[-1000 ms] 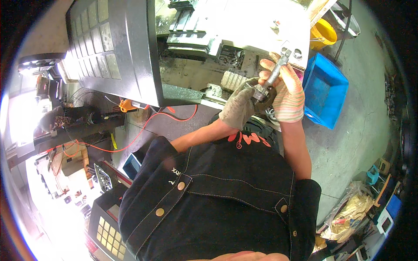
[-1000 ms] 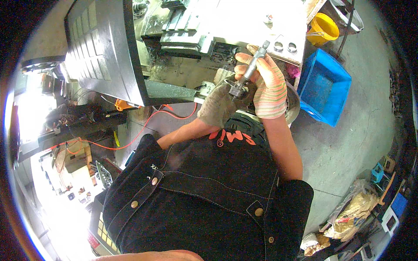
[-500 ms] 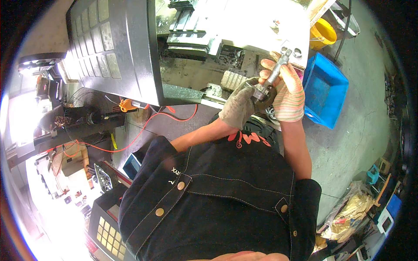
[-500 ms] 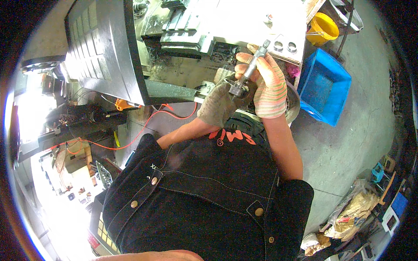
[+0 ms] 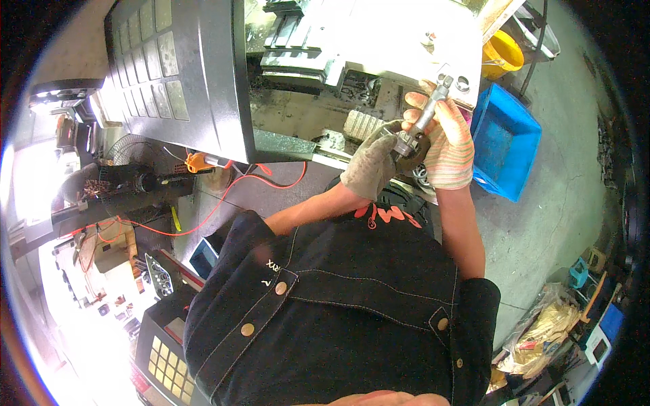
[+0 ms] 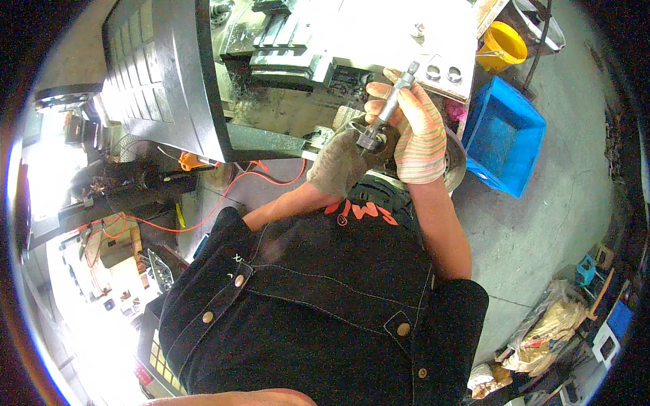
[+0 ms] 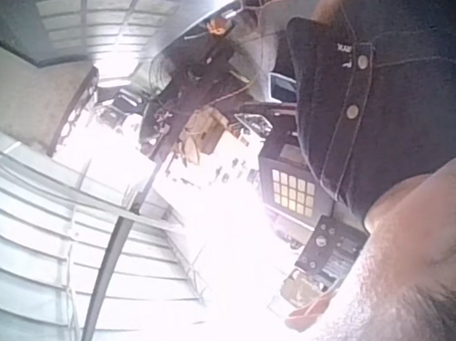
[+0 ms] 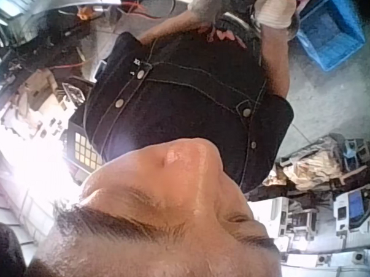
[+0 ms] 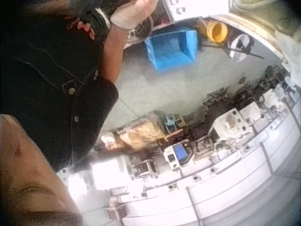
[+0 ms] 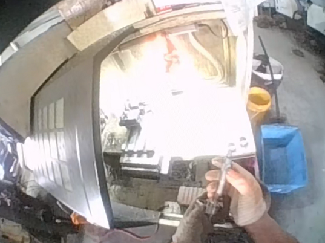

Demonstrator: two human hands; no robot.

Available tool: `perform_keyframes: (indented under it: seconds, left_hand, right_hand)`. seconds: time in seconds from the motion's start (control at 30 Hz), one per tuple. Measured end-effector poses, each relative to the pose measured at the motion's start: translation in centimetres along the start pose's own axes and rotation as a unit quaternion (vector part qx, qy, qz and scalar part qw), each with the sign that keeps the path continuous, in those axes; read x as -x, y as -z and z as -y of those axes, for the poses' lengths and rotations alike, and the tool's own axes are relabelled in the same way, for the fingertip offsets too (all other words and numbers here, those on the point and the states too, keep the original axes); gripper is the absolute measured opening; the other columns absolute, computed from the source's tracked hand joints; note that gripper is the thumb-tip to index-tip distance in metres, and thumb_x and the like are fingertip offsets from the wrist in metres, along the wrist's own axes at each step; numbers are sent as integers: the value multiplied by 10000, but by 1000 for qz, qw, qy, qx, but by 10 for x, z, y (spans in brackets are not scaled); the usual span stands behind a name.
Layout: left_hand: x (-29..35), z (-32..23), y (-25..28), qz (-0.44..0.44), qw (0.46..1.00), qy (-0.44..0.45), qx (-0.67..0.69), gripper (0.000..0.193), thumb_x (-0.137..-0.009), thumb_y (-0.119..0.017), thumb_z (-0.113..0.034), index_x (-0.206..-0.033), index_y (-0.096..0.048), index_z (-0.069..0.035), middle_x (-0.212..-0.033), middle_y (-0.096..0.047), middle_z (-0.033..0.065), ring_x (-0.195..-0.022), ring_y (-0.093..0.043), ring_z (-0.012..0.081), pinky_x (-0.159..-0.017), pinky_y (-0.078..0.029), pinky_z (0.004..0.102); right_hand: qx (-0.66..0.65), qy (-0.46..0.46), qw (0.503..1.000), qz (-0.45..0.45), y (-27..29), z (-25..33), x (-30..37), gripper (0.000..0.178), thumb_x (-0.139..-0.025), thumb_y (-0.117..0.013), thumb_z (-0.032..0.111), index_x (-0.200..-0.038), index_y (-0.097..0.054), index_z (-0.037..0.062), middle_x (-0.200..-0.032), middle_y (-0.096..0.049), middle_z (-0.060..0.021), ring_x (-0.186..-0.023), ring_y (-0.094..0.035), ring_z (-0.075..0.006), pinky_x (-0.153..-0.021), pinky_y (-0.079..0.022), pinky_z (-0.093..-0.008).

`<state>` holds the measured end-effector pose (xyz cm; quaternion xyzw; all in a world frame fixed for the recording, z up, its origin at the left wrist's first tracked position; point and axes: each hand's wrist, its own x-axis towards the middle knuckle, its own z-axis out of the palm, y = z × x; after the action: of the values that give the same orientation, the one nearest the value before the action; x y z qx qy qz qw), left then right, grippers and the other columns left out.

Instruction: The person uses a dial caliper to measure the internal diameter of a cylindrical metal part. They adjust the caliper jaws and read the dial face multiple times. The person briefly consults a document attached to a machine before resuming the measurement of the part.

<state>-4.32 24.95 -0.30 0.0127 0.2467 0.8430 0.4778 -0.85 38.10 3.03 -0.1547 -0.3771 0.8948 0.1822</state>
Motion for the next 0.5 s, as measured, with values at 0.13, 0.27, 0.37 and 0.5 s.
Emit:
perform_keyframes:
  seconds: [0.13,0.27,0.37,0.5]
  left_hand:
    - [-1,1,0,-1,1000,-4,-10,366,-893,-445,-145,-1234,-393,-23,-1132,-515,125,-1022,-546,229,-908,-458,429]
    - [0,-1,-2,4,1000,2,-5,361,-893,-446,-144,-1228,-395,-21,-1133,-513,125,-1024,-545,227,-911,-457,427]
    - [-1,-1,0,19,1000,-1,13,363,-892,-438,-132,-1229,-386,-5,-1136,-509,131,-1030,-543,232,-925,-450,415]
    - [-2,-1,-1,26,999,-6,33,369,-886,-418,-104,-1230,-375,20,-1143,-504,139,-1039,-540,231,-940,-440,397]
  right_hand:
    - [-4,3,1000,1,0,1,1,417,-879,-498,247,-1193,-478,-27,-992,-617,-178,-772,-621,-213,-689,-509,-332]
    - [1,1,1000,0,0,0,0,417,-879,-497,247,-1194,-478,-25,-990,-618,-174,-774,-622,-214,-693,-508,-335]
    - [0,-1,1000,-4,-1,0,0,415,-879,-496,246,-1195,-478,-22,-989,-620,-169,-771,-623,-215,-698,-507,-336]
    - [-4,1,1000,-1,2,-1,0,414,-879,-497,244,-1196,-478,-21,-988,-621,-166,-768,-624,-214,-702,-506,-333]
